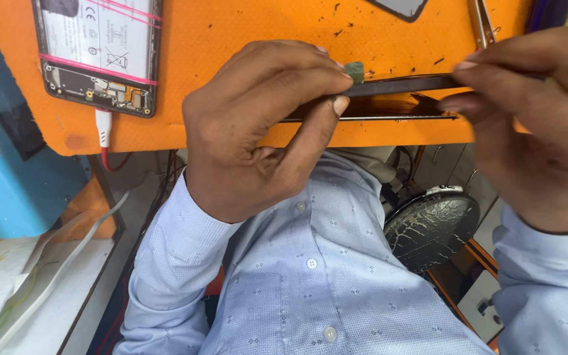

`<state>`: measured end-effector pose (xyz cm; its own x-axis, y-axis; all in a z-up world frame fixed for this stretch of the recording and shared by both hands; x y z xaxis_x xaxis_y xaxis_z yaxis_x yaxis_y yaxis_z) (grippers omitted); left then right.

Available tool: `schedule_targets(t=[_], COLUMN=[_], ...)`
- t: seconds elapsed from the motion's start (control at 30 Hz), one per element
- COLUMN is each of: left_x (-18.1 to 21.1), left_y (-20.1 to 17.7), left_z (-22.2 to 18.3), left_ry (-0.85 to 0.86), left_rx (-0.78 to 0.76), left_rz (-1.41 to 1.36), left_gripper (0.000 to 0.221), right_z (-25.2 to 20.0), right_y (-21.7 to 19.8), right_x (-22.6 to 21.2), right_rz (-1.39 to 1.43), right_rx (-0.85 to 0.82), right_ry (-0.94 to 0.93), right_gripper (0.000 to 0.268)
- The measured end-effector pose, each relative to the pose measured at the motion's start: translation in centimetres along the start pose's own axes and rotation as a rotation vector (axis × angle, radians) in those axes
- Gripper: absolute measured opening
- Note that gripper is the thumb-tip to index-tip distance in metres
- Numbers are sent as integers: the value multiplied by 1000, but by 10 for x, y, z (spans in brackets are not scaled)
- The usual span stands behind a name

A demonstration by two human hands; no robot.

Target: The person assembles a mobile phone by fitting the internal frame and speaker component onto the rear of the screen assembly, and then peels a protective film from a new replacement screen component.

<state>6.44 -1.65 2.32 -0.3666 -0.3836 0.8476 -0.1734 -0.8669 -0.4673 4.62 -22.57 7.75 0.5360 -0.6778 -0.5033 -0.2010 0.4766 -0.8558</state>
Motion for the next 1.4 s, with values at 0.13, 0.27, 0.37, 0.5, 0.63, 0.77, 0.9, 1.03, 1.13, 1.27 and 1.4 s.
schedule_targets(t=[0.13, 0.27, 0.37, 0.5, 0.63, 0.77, 0.9, 1.03, 1.13, 1.27, 1.4], left_x=[2, 4, 3, 1, 2, 6, 7, -7, -23, -30, -33], left_y=[-1, 0, -1, 0, 0, -1, -9, -36, -41, -32, -24], left_z=[2, 1, 0, 1, 1, 4, 1, -16, -30, -40, -40], left_ry=[7, 16, 6, 10, 11, 18, -6, -74, -137, -156, -158], left_rx=[-11, -29, -26, -16, -12, -14, 11, 91, 107, 120, 198], left_rz=[9, 24, 17, 7, 12, 18, -32, -37, -48, -76, -47], left_gripper=[15, 14, 15, 12, 15, 15, 19, 25, 25, 28, 25], right_z=[-38, -65, -65, -40, -9, 16, 27, 30, 27, 27, 27], right_y=[-2, 12, 16, 11, 6, 18, 28, 26, 26, 28, 28], right_x=[25, 41, 43, 33, -3, -28, -27, -29, -26, -25, -27], right_rz=[154, 260, 237, 138, -10, -109, -111, -42, 8, 5, 21], right_rx=[108, 228, 251, 239, 92, -6, -71, -30, -28, -40, -26], right_ry=[259, 310, 264, 141, 48, -39, -42, -30, -3, 28, 40], right_gripper=[21, 22, 23, 21, 25, 28, 17, 17, 22, 22, 24])
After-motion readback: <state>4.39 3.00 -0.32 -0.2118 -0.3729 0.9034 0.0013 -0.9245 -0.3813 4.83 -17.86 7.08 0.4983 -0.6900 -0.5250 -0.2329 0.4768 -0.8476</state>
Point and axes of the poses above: each hand's wrist, its own z-axis towards the middle knuckle, its own y-axis out of the palm, x = y × z, the point moved 6 cm from there along z, towards the middle knuckle, and after that the axes turned 13 degrees about z, right-handed, at the moved point
